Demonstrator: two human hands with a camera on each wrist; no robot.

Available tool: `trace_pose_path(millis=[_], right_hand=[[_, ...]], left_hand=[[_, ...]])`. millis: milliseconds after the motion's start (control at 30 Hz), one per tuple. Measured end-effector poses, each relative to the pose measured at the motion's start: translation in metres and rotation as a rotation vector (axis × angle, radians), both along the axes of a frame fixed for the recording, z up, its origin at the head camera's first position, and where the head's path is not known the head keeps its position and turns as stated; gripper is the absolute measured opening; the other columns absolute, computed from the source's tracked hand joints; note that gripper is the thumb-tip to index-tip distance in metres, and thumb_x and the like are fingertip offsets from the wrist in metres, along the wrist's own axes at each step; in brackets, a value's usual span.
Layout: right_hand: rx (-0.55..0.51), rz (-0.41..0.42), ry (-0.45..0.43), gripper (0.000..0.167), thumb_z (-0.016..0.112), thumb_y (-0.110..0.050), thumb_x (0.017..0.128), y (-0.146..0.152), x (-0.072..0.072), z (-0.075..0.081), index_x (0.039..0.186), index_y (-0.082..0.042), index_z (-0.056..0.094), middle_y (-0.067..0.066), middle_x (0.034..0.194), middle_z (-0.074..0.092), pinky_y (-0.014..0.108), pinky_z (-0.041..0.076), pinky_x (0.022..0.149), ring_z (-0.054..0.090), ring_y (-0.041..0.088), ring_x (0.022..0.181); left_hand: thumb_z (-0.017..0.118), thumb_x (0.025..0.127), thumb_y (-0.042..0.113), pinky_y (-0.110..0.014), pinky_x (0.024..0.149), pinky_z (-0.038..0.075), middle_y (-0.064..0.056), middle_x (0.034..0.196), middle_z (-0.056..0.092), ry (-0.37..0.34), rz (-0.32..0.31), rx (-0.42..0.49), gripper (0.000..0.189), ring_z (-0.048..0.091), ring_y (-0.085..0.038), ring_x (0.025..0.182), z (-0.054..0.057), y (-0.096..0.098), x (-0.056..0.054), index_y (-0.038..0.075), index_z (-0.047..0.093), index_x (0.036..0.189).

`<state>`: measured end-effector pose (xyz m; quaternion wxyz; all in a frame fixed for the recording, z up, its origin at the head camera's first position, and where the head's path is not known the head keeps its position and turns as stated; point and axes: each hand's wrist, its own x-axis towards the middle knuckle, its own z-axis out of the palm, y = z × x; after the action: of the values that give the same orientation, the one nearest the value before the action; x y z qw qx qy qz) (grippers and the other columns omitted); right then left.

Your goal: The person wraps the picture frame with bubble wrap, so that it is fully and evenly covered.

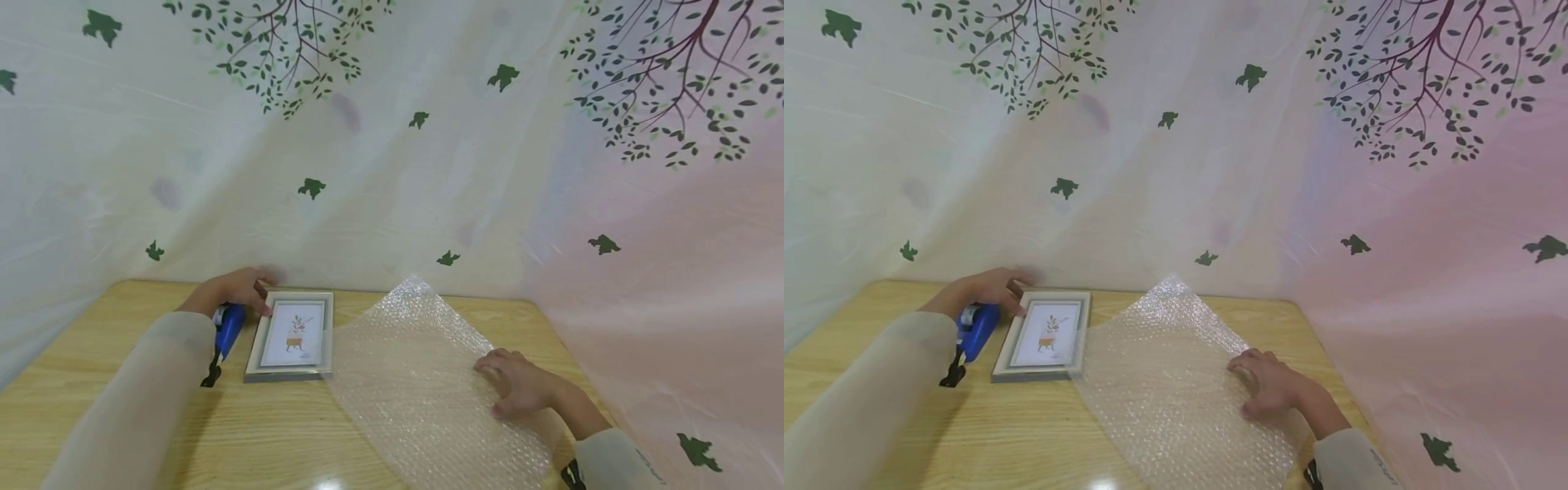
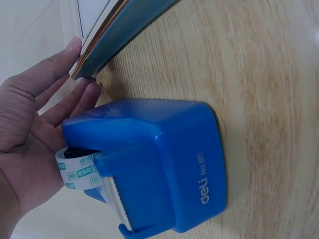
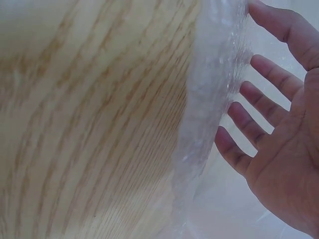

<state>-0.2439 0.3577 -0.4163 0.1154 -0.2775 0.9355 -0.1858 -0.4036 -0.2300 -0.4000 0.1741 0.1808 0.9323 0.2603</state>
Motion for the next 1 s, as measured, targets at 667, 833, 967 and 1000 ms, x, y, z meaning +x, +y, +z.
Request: trace_pose_path(millis=[667,833,967,1000], right_hand=[[-0.004,-0.019,-0.018,0.077,0.088,-0.032,0.074,-0.002,0.002,0.003,0.140,-0.010,0.055,0.019,0.144,0.047,0.076,0.039,0.094,0.041,0.050,0.128],[0.010,-0.028,-0.023,0.076,0.088,-0.031,0.075,-0.001,0.001,0.001,0.141,-0.011,0.054,0.017,0.145,0.047,0.075,0.039,0.096,0.042,0.048,0.129],[0.017,-0.042,-0.032,0.076,0.087,-0.031,0.076,-0.001,0.000,0.000,0.141,-0.012,0.054,0.017,0.146,0.046,0.075,0.038,0.097,0.041,0.047,0.130],[0.018,-0.044,-0.034,0.076,0.088,-0.031,0.076,-0.001,0.000,0.000,0.141,-0.012,0.054,0.017,0.146,0.046,0.076,0.038,0.097,0.041,0.047,0.130]], left_hand=[[0.089,0.079,0.025,-0.063,0.108,0.040,-0.032,0.137,0.056,0.002,0.030,-0.029,0.082,0.052,-0.049,0.128,-0.004,0.010,-0.010,-0.004,0.049,0.145],[0.089,0.079,0.021,-0.061,0.109,0.039,-0.032,0.140,0.054,-0.022,0.009,-0.031,0.078,0.051,-0.048,0.129,-0.004,0.010,-0.014,-0.006,0.051,0.143],[0.088,0.079,0.019,-0.061,0.110,0.039,-0.033,0.142,0.051,-0.043,0.001,-0.040,0.077,0.049,-0.050,0.130,-0.003,0.008,-0.014,-0.007,0.051,0.142],[0.088,0.079,0.020,-0.061,0.110,0.038,-0.033,0.143,0.051,-0.045,-0.001,-0.043,0.077,0.048,-0.050,0.130,-0.002,0.008,-0.014,-0.006,0.052,0.142]])
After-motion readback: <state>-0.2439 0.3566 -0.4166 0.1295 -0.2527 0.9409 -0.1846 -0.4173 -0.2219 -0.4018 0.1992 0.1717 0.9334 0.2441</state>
